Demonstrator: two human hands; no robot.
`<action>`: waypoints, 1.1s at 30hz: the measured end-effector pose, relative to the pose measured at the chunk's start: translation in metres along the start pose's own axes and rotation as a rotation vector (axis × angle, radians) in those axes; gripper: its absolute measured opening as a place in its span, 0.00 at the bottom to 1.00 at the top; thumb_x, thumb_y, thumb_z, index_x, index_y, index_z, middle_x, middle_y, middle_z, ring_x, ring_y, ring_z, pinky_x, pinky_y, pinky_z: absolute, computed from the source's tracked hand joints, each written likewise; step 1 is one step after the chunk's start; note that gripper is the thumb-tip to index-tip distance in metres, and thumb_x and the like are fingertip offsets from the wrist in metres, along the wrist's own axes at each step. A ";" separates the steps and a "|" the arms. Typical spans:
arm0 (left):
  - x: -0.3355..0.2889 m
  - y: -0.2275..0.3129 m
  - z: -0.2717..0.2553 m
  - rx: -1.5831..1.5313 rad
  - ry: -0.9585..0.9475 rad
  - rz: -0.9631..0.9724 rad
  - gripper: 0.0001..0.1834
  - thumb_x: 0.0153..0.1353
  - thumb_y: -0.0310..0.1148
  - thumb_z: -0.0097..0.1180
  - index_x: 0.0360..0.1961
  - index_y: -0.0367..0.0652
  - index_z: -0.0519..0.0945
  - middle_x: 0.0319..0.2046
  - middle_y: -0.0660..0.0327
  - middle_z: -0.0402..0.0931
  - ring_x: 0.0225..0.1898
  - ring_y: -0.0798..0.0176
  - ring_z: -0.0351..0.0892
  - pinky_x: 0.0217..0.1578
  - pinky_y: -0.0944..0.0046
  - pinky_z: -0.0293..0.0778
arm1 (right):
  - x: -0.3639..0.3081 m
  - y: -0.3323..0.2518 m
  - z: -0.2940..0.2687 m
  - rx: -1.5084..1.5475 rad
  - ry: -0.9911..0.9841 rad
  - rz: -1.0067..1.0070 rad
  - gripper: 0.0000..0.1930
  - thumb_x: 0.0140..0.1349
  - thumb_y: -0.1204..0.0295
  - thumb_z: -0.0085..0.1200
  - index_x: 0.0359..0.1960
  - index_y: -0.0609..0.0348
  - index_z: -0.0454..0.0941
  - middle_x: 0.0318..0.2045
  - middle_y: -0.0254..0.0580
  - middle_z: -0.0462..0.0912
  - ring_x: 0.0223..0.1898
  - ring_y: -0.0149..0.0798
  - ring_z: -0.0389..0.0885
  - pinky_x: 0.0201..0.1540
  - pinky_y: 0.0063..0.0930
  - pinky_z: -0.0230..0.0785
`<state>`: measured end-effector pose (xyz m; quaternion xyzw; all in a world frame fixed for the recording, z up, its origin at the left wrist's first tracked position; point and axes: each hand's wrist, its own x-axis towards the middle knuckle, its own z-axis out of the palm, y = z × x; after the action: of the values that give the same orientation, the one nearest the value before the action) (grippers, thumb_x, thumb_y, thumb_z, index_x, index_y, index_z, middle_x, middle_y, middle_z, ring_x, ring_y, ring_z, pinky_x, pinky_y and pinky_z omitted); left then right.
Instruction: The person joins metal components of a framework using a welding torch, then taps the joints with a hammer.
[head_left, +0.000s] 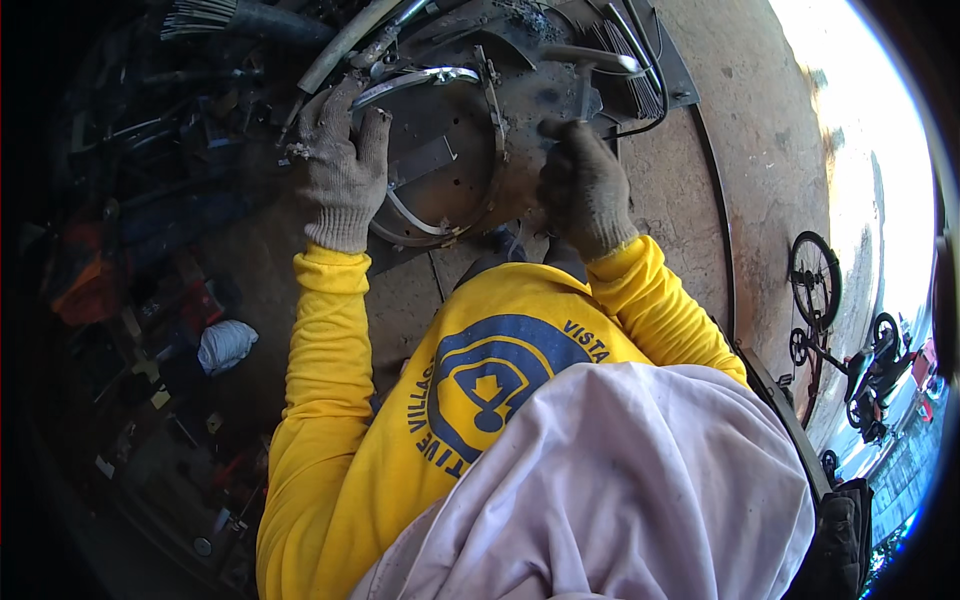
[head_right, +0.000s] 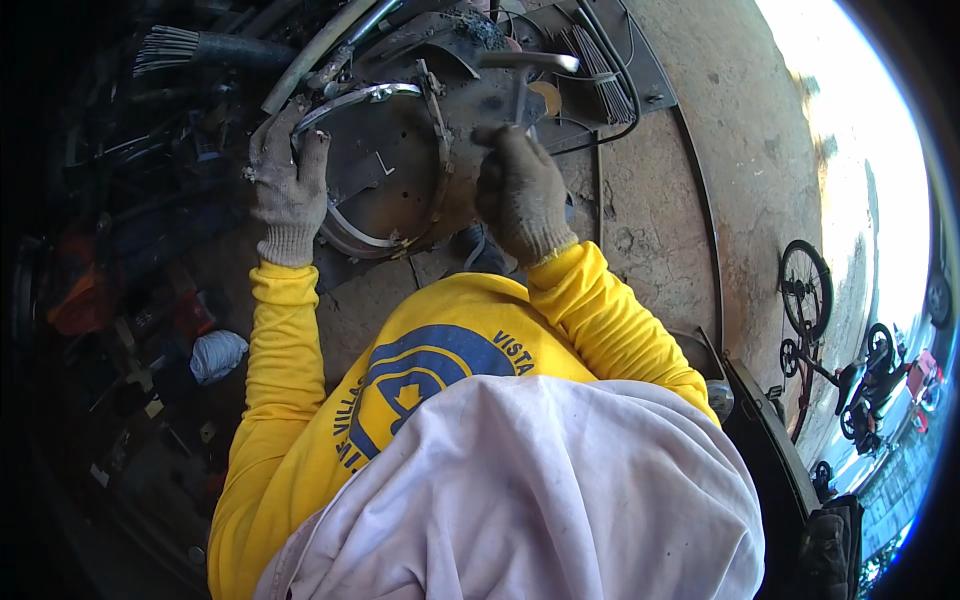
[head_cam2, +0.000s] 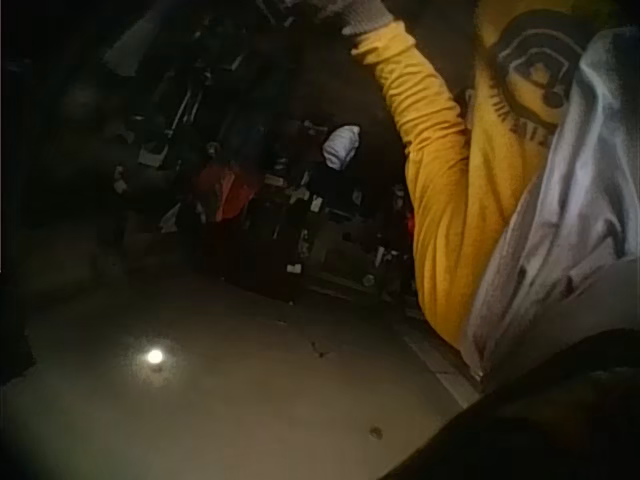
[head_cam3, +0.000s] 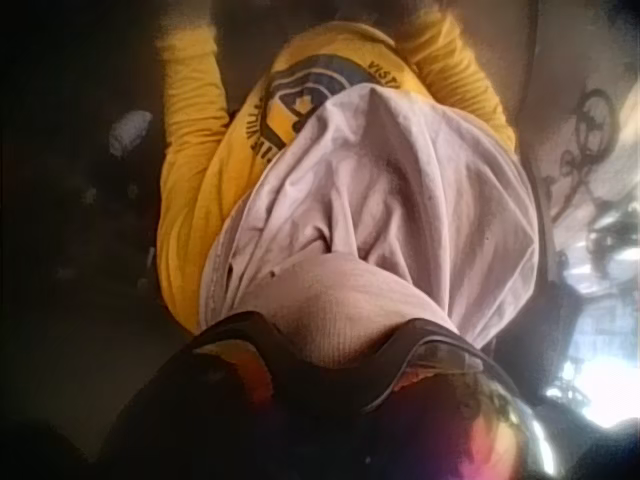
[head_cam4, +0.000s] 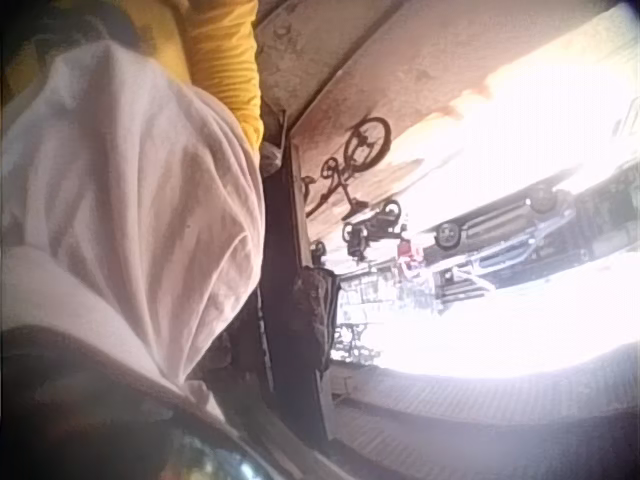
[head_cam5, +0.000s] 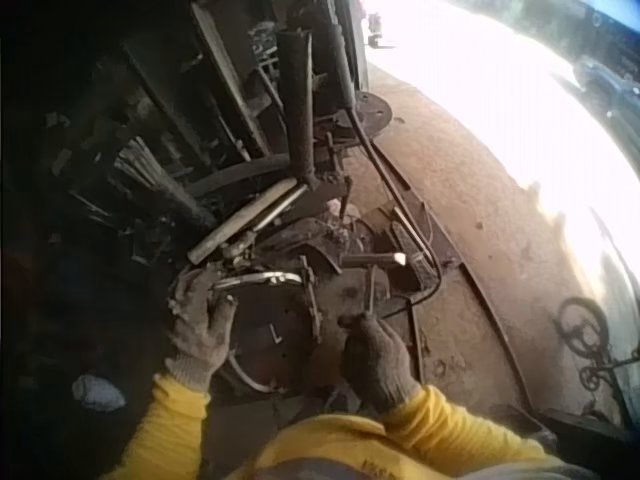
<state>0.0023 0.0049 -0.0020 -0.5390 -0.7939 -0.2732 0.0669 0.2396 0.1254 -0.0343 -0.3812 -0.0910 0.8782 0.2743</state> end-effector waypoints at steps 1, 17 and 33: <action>-0.001 0.000 0.000 -0.011 -0.004 -0.016 0.21 0.68 0.39 0.57 0.56 0.37 0.76 0.53 0.46 0.75 0.56 0.44 0.72 0.55 0.48 0.71 | -0.002 0.000 0.003 -0.170 -0.033 0.089 0.15 0.74 0.61 0.46 0.47 0.61 0.77 0.18 0.23 0.64 0.15 0.21 0.61 0.16 0.15 0.53; -0.002 0.000 -0.002 0.017 -0.020 -0.021 0.21 0.67 0.38 0.57 0.56 0.37 0.77 0.53 0.48 0.77 0.56 0.45 0.72 0.57 0.49 0.71 | 0.004 -0.006 -0.007 -0.396 -0.145 0.114 0.20 0.74 0.55 0.46 0.51 0.61 0.76 0.18 0.22 0.64 0.13 0.22 0.59 0.14 0.18 0.52; 0.001 0.004 -0.003 -0.006 -0.036 -0.050 0.22 0.67 0.40 0.58 0.57 0.38 0.77 0.52 0.47 0.76 0.56 0.44 0.72 0.56 0.48 0.71 | 0.007 0.002 -0.004 -0.341 -0.077 0.217 0.12 0.70 0.63 0.48 0.44 0.55 0.79 0.16 0.27 0.67 0.12 0.25 0.63 0.15 0.21 0.54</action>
<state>0.0048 0.0051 0.0019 -0.5242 -0.8072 -0.2677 0.0441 0.2374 0.1275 -0.0421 -0.3956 -0.2071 0.8885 0.1059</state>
